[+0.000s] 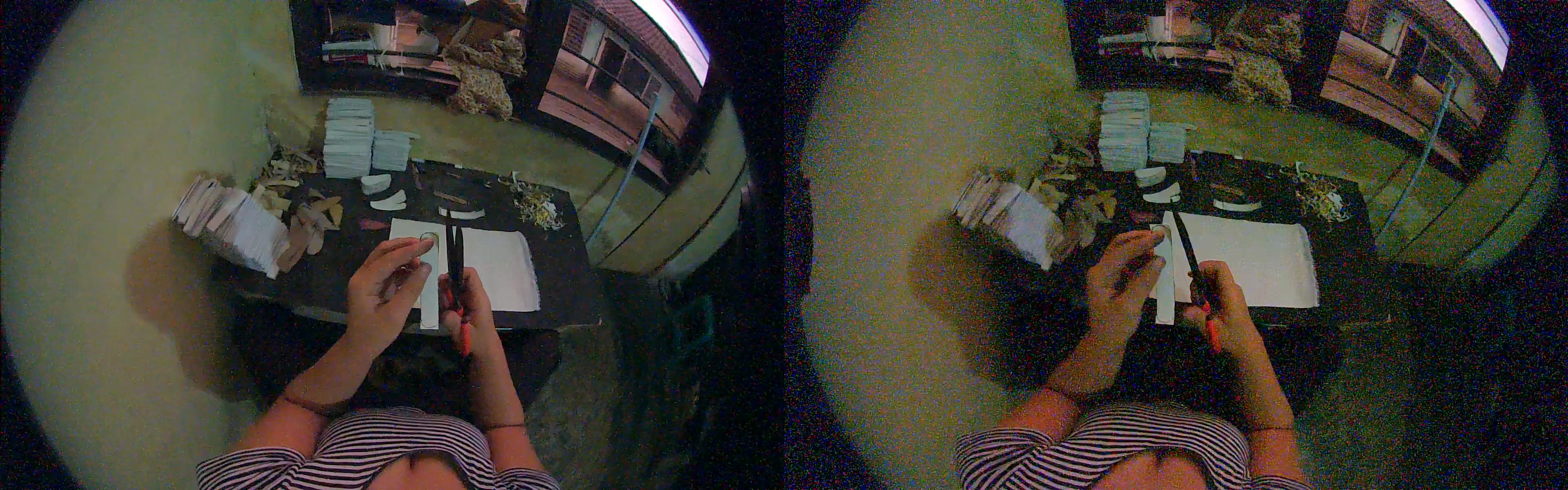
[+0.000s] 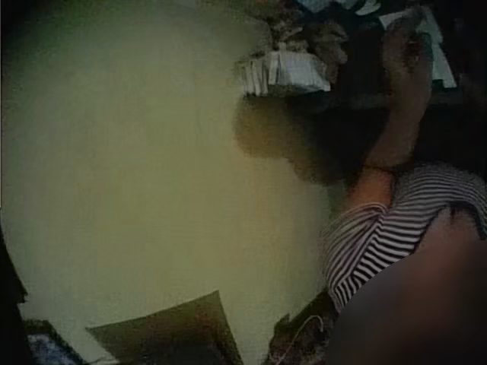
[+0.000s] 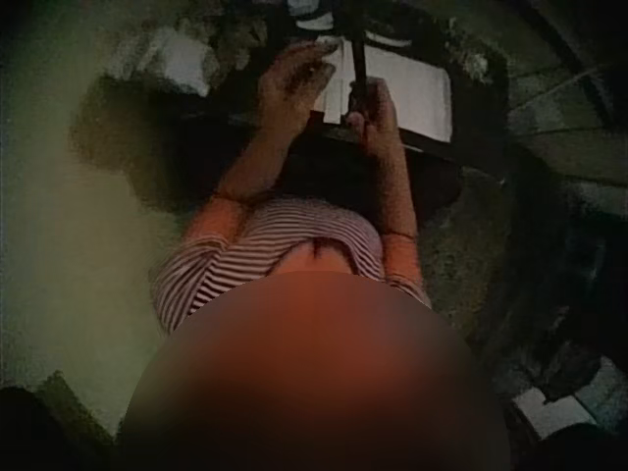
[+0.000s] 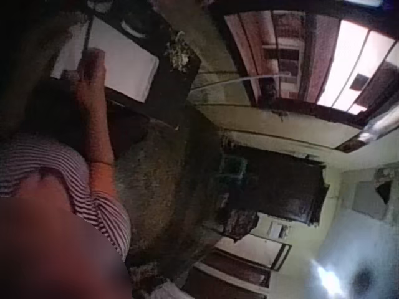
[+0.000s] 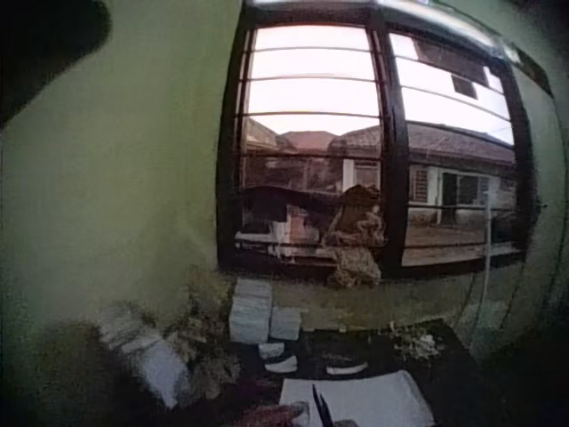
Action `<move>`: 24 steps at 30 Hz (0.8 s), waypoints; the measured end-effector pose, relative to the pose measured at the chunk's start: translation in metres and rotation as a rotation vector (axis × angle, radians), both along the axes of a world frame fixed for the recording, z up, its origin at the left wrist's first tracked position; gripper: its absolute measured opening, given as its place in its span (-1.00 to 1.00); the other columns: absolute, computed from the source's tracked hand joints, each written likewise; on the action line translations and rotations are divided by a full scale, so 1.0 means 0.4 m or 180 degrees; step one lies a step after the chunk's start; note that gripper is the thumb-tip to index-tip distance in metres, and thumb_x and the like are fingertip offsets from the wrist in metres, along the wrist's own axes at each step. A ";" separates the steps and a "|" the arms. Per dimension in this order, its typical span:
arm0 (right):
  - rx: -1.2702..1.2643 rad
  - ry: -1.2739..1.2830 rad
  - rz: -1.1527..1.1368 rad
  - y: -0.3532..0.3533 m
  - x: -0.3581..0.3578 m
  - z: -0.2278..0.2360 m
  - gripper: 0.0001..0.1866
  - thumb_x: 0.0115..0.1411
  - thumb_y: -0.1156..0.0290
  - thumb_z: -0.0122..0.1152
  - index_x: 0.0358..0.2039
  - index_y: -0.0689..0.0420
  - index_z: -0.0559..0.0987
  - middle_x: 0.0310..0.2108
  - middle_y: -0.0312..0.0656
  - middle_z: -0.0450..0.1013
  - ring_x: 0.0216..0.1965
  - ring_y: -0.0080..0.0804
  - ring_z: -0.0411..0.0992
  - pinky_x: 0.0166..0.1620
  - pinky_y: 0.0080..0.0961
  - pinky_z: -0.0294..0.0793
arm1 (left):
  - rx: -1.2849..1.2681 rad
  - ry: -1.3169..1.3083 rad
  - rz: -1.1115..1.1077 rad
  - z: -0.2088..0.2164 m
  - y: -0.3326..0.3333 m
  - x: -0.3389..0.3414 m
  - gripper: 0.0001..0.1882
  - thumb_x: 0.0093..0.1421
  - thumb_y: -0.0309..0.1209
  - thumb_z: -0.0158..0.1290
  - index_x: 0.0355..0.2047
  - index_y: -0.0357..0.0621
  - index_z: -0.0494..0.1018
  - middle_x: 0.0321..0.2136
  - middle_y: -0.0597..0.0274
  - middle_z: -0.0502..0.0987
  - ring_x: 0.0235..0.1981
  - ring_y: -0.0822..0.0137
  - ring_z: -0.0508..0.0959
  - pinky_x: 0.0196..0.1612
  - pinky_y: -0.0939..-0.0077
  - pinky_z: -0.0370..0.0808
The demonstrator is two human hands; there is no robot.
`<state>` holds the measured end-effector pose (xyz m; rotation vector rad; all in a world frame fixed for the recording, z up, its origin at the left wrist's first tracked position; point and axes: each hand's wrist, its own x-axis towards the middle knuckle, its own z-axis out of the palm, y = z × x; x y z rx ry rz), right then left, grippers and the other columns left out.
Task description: The person uses red-handled scissors to trim and shape a white paper template, repeatedly adjusting the paper and cutting along its edges. They place the trimmed pieces on the table and continue cutting additional sections of the template.
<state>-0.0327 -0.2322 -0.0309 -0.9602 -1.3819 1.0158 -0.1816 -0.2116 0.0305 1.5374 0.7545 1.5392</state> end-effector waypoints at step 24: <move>-0.0606 0.0289 0.0308 -0.032 -0.027 0.021 -0.26 0.00 -0.09 -0.08 -0.02 0.28 0.09 -0.45 -0.20 0.32 -0.56 -0.58 0.21 -0.51 -0.60 0.25 | 0.0685 0.1177 0.0375 -0.051 0.056 0.021 -0.77 -0.08 -0.65 0.03 -0.35 -0.24 0.45 -0.41 0.15 0.44 -0.41 0.41 0.47 -0.38 0.67 0.44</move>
